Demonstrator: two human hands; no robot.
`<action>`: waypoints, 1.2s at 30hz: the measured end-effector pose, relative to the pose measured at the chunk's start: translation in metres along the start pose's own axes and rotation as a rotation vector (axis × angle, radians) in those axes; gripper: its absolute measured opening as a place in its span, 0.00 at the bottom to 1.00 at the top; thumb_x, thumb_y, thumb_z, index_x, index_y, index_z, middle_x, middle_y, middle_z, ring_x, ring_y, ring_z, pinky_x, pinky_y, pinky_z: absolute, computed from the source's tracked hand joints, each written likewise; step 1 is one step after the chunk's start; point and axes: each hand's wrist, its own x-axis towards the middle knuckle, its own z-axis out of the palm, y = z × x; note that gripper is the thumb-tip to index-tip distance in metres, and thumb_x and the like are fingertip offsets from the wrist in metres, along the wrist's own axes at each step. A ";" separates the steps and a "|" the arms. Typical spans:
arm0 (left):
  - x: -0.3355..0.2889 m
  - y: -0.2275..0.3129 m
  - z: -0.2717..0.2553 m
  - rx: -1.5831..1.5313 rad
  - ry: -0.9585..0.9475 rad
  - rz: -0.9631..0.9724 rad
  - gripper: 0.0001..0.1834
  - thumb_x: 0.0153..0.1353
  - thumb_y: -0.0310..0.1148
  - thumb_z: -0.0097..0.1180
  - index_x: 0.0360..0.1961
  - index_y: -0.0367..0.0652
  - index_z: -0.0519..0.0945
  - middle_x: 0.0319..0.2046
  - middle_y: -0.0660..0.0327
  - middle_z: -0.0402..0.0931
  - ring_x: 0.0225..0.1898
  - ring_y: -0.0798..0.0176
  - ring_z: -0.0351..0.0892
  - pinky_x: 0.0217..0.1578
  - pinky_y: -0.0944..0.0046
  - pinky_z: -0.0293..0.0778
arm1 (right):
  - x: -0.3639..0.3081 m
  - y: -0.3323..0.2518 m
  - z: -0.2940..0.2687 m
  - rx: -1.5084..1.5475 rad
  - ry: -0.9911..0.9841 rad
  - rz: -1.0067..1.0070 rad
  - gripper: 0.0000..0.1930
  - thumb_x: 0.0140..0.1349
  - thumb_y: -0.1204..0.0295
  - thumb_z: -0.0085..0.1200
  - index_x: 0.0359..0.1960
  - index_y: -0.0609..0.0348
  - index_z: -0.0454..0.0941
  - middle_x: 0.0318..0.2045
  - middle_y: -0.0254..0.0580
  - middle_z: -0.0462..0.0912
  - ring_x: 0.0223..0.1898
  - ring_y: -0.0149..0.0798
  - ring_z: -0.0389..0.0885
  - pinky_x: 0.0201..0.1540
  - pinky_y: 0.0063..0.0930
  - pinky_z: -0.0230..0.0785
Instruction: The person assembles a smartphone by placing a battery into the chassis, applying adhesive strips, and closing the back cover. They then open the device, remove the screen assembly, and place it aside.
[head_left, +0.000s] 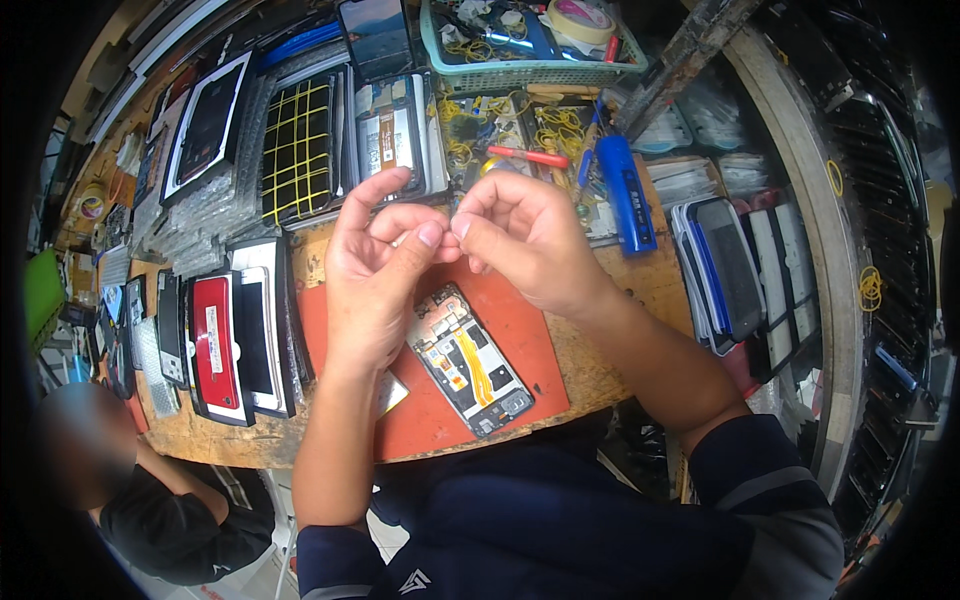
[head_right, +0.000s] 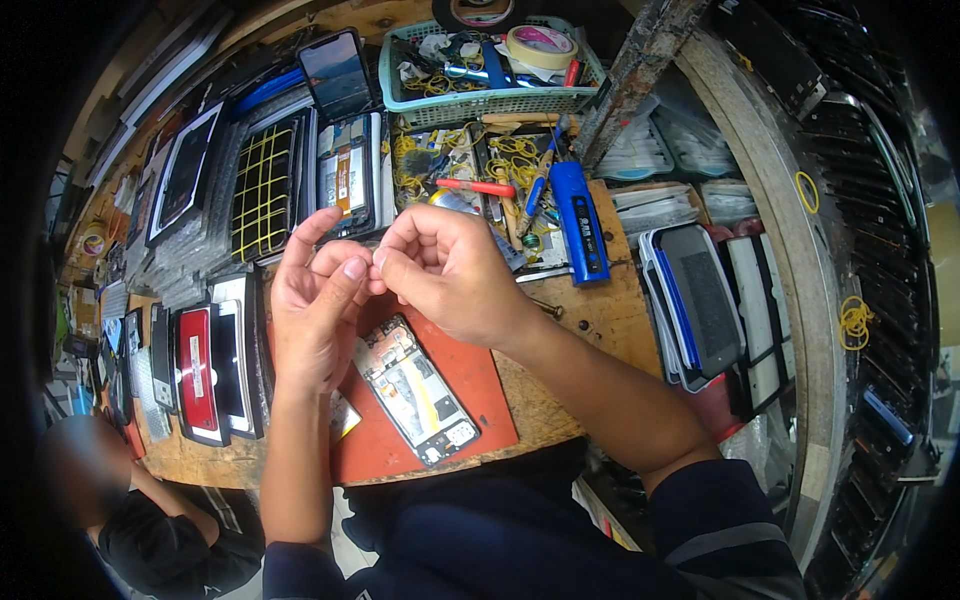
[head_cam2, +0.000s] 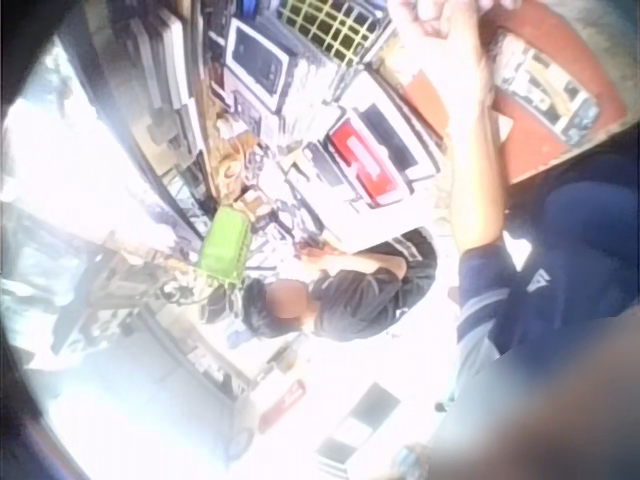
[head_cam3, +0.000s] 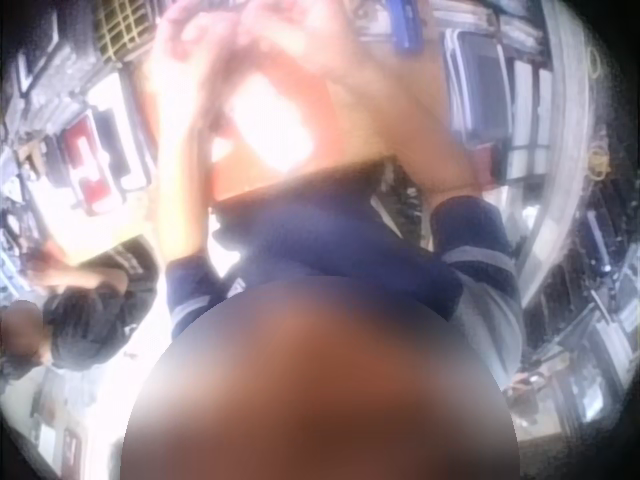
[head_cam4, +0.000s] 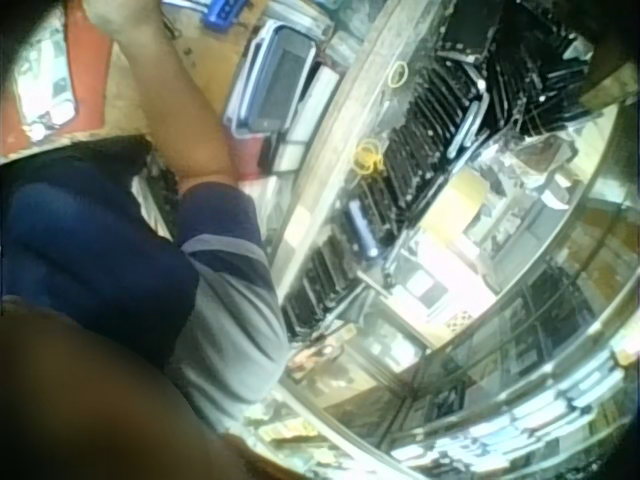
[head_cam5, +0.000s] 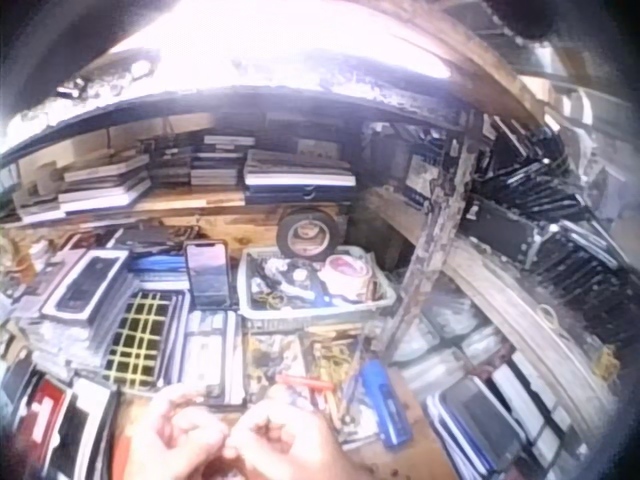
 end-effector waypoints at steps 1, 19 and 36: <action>0.000 0.000 0.000 0.002 0.002 -0.002 0.31 0.72 0.18 0.64 0.72 0.34 0.66 0.44 0.52 0.87 0.43 0.62 0.90 0.50 0.63 0.87 | 0.000 0.000 0.000 0.004 -0.002 -0.004 0.03 0.75 0.78 0.59 0.41 0.65 0.79 0.36 0.39 0.89 0.37 0.24 0.87 0.41 0.21 0.80; -0.001 0.001 0.001 0.049 0.020 0.018 0.33 0.71 0.18 0.64 0.73 0.33 0.64 0.41 0.55 0.86 0.43 0.64 0.88 0.51 0.63 0.86 | 0.001 0.004 0.001 -0.038 0.021 -0.064 0.03 0.73 0.79 0.62 0.40 0.65 0.80 0.36 0.38 0.89 0.36 0.22 0.87 0.39 0.18 0.81; -0.002 -0.004 0.003 0.221 0.031 0.174 0.31 0.70 0.16 0.63 0.71 0.37 0.65 0.43 0.60 0.82 0.46 0.72 0.82 0.48 0.71 0.79 | -0.003 0.005 0.010 -0.461 0.138 -0.277 0.04 0.70 0.78 0.65 0.42 0.67 0.86 0.36 0.42 0.88 0.35 0.28 0.89 0.36 0.24 0.80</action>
